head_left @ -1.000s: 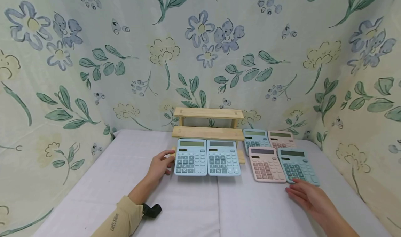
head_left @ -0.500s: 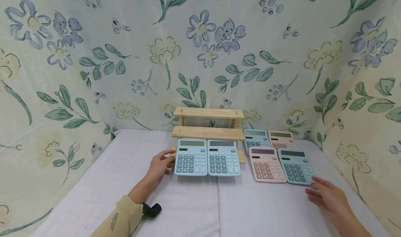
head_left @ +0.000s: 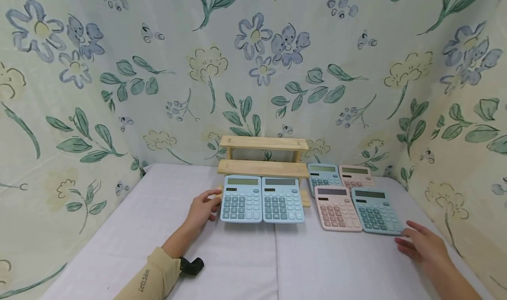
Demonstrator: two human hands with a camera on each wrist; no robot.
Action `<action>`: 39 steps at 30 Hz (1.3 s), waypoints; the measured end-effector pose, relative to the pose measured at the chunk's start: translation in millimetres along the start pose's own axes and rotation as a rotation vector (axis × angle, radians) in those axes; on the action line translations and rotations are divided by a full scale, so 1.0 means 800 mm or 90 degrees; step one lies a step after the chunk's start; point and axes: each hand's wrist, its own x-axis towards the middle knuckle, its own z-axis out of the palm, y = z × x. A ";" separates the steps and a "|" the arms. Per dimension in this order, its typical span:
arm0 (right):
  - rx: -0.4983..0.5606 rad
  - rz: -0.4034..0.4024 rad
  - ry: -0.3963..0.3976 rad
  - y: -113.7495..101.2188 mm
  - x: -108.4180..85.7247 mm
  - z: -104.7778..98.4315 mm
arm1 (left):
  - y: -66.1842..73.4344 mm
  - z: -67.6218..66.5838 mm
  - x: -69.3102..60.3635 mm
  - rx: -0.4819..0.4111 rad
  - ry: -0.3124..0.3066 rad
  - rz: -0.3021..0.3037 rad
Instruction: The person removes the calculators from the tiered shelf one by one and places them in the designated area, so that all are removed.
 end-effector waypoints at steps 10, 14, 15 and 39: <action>0.006 0.021 -0.046 -0.016 0.004 0.000 | 0.001 0.001 0.000 0.005 -0.002 -0.001; 0.013 0.015 -0.053 -0.019 0.004 0.000 | 0.003 0.001 0.000 0.002 0.001 -0.001; 0.015 0.013 -0.054 -0.020 0.004 0.001 | 0.003 0.000 0.001 0.001 0.002 -0.002; -0.015 -0.012 -0.086 -0.022 0.001 0.002 | -0.003 -0.003 0.002 0.001 0.004 -0.010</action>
